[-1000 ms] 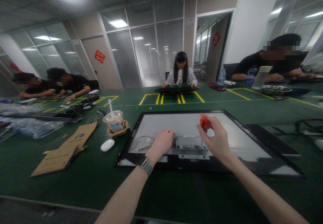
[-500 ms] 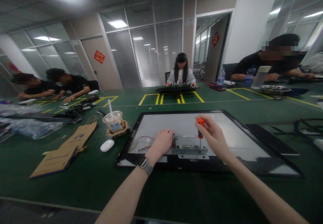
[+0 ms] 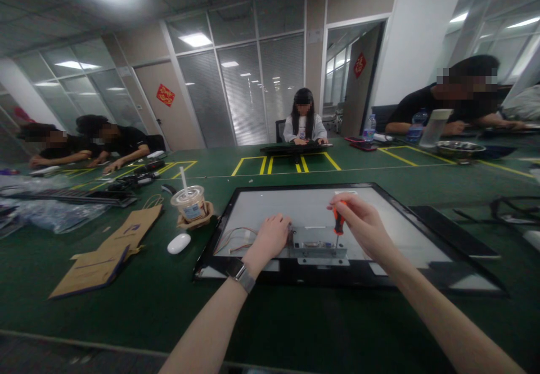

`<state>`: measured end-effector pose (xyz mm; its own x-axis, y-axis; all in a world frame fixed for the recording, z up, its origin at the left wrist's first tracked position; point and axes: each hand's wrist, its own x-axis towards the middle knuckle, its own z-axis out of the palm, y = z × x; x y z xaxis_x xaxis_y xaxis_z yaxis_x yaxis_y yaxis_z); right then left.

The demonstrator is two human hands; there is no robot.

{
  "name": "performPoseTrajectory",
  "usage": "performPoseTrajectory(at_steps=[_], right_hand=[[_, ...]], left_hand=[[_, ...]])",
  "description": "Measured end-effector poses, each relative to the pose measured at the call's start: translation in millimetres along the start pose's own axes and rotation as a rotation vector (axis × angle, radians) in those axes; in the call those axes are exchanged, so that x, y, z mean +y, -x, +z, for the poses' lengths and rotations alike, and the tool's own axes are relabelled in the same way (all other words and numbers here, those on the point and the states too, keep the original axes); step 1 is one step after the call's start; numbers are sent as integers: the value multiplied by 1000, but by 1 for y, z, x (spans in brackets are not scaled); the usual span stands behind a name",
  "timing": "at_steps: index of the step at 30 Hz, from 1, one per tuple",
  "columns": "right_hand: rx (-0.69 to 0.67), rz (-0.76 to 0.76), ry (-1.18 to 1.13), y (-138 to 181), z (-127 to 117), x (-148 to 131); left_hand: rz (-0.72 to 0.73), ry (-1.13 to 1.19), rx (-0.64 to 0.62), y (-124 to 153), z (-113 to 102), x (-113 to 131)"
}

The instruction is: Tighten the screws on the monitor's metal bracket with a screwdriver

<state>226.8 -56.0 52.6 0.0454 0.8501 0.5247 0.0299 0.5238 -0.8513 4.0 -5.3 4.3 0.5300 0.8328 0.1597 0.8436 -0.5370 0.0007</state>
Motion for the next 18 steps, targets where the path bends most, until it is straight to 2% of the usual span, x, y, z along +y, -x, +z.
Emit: performPoseTrajectory(at_steps=[3, 6, 9, 13, 18], right_hand=[[-55, 3, -35, -2, -1, -1], [-45, -27, -76, -3, -1, -3], [-22, -51, -28, -3, -3, -5], [-83, 7, 35, -1, -4, -6], [-110, 9, -86, -1, 0, -4]], left_hand=[[1, -11, 1, 0, 1, 0], [13, -19, 3, -1, 2, -1], [12, -14, 0, -1, 2, -1], [5, -15, -2, -1, 2, -1], [6, -31, -12, -2, 2, -1]])
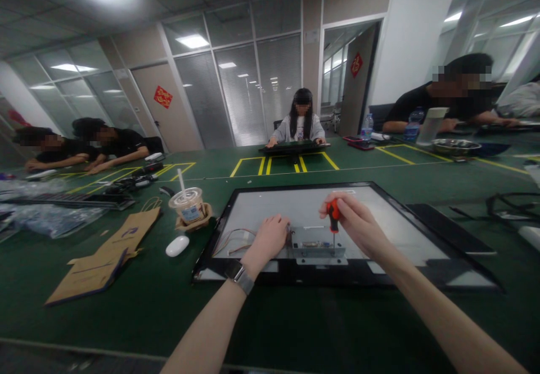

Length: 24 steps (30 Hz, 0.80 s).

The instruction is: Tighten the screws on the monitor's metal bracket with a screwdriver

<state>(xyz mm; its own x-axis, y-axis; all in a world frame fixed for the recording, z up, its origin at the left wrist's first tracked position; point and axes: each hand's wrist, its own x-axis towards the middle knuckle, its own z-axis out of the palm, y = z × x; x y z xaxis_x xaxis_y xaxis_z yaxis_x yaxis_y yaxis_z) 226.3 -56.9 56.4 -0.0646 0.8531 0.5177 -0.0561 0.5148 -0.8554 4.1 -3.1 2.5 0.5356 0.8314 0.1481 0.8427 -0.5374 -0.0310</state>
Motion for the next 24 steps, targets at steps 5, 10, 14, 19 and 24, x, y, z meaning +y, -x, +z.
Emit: performPoseTrajectory(at_steps=[5, 10, 14, 19, 24], right_hand=[[28, -56, 93, 2, 0, -2], [2, -5, 102, 1, 0, -3], [26, -88, 87, -2, -4, 3], [30, -120, 204, 0, -5, -3], [-35, -81, 188, 3, 0, -8]], left_hand=[[-19, 18, -12, 0, -1, 0], [-3, 20, 2, 1, -2, 0], [-11, 11, -14, 1, -2, 0], [-16, 33, 2, 0, -1, 0], [-7, 19, 7, 0, -1, 0]])
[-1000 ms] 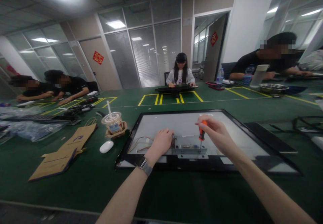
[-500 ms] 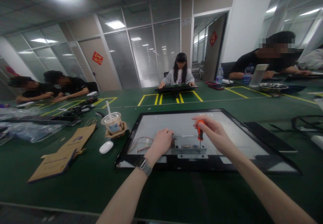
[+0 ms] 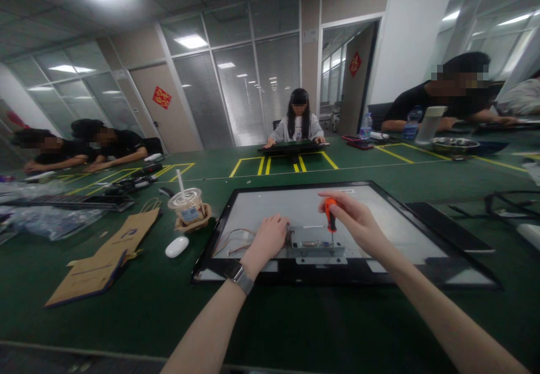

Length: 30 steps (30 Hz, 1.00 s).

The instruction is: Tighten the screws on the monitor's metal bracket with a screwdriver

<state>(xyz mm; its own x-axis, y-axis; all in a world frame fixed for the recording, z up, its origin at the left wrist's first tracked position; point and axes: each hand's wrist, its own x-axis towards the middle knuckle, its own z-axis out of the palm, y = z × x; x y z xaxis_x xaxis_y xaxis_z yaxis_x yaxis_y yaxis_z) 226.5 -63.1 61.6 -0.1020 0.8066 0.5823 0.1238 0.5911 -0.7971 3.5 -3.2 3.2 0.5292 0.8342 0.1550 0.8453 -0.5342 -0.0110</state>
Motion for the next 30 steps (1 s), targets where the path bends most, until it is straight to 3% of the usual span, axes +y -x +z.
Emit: performPoseTrajectory(at_steps=[9, 12, 19, 26, 30], right_hand=[[46, -103, 141, -2, -1, 2], [47, -66, 162, -2, -5, 2], [-149, 14, 62, -3, -13, -3], [-31, 31, 49, -5, -8, 2], [-35, 40, -24, -4, -10, 2]], left_hand=[[8, 15, 6, 1, -1, 0], [11, 8, 15, 1, 0, 1], [12, 8, -6, 0, 0, 0], [8, -12, -3, 0, 0, 0], [19, -27, 11, 0, 1, 0]])
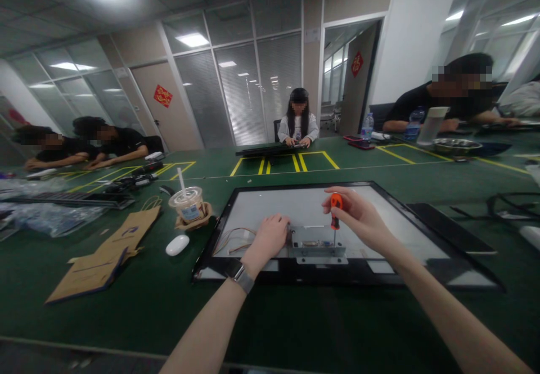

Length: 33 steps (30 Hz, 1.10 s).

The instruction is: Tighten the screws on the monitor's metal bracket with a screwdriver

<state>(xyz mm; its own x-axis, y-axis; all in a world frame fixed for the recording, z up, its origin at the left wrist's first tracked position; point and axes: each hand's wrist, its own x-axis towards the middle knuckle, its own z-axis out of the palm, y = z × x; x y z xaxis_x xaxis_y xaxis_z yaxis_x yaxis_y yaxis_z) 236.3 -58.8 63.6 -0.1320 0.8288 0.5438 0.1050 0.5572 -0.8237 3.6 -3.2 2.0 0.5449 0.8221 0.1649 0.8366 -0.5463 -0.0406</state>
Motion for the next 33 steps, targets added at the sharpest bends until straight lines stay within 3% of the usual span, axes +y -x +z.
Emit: performPoseTrajectory(at_steps=[5, 16, 19, 25, 33], right_hand=[[-41, -16, -21, 1, -5, 2], [38, 7, 11, 1, -4, 0], [88, -54, 114, -1, -3, 2], [220, -277, 531, -1, -1, 0], [221, -232, 452, 3, 3, 6]], left_hand=[[6, -8, 12, 0, 1, 0], [-4, 26, 2, 1, -3, 1], [-4, 31, 10, 1, -1, 0], [-9, 36, 16, 0, 2, -1], [-7, 21, -1, 0, 1, -1]])
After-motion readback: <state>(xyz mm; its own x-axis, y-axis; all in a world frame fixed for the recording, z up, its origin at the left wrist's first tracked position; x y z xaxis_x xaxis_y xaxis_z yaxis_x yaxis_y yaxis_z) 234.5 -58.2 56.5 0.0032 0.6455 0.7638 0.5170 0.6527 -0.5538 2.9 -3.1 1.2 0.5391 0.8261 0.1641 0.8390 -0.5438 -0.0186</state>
